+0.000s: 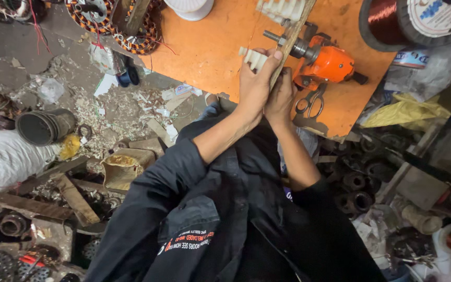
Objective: The person operates a small orange winding machine to wrap copper wire onto a white plastic stator core. They guide the wire with their hands, adjust the core on the spindle, and use a wrench to tighten the fixture. The person also handles a roll of copper wire and places it on a nearby shelf.
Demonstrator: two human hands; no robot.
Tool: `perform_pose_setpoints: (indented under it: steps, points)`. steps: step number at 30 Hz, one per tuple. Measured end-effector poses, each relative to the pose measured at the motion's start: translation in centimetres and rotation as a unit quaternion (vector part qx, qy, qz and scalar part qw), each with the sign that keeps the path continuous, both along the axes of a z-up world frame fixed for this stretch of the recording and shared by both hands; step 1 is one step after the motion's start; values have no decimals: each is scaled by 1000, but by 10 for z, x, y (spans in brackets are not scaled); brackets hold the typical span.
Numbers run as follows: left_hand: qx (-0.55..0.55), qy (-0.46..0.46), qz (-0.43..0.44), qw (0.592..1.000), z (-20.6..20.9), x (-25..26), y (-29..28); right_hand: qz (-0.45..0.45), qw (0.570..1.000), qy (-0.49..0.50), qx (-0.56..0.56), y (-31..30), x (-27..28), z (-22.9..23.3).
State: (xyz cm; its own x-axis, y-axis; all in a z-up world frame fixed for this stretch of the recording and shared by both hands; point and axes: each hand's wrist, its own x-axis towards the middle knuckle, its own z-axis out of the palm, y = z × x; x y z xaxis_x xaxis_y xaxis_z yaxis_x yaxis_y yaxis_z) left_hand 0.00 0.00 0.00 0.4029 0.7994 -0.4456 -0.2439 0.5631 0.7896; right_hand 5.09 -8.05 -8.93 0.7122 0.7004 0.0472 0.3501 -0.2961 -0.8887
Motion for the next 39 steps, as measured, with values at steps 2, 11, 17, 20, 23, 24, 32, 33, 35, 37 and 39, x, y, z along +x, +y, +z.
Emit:
perform_pose_setpoints:
  steps: [2, 11, 17, 20, 23, 24, 32, 33, 35, 37, 39]
  points:
    - [2, -35, -9, 999, -7, -2, 0, -24, 999, 41, 12, 0, -19, 21]
    - [8, -26, -43, 999, -5, -7, 8, -24, 978, 206, -1, -4, -16, 51]
    - [-26, 32, -30, 999, 7, -6, 6, 27, 993, 38, 105, 7, -1, 12]
    - [-33, 47, -19, 998, 11, -4, 5, 28, 995, -5, 95, 9, 6, 3]
    - [-39, 25, -4, 999, 10, -2, 1, 33, 994, -15, 100, 6, 5, 0]
    - [-40, 14, 3, 999, 8, -2, 0, 36, 994, -14, 104, 7, 4, 2]
    - [-26, -71, 5, 997, -11, -4, -3, 11, 999, 35, -1, 3, -13, 48]
    - [-14, -67, 4, 998, -13, -4, -3, 11, 995, 100, -11, 1, -13, 54]
    - [-13, -79, -10, 997, -15, -5, -1, -13, 985, 170, -25, -1, -14, 61]
    - [-12, -77, -18, 997, -14, -7, 1, -15, 975, 220, -7, -1, -15, 62]
    - [-13, -63, -23, 998, -12, -8, 1, -2, 968, 250, 39, -1, -15, 55]
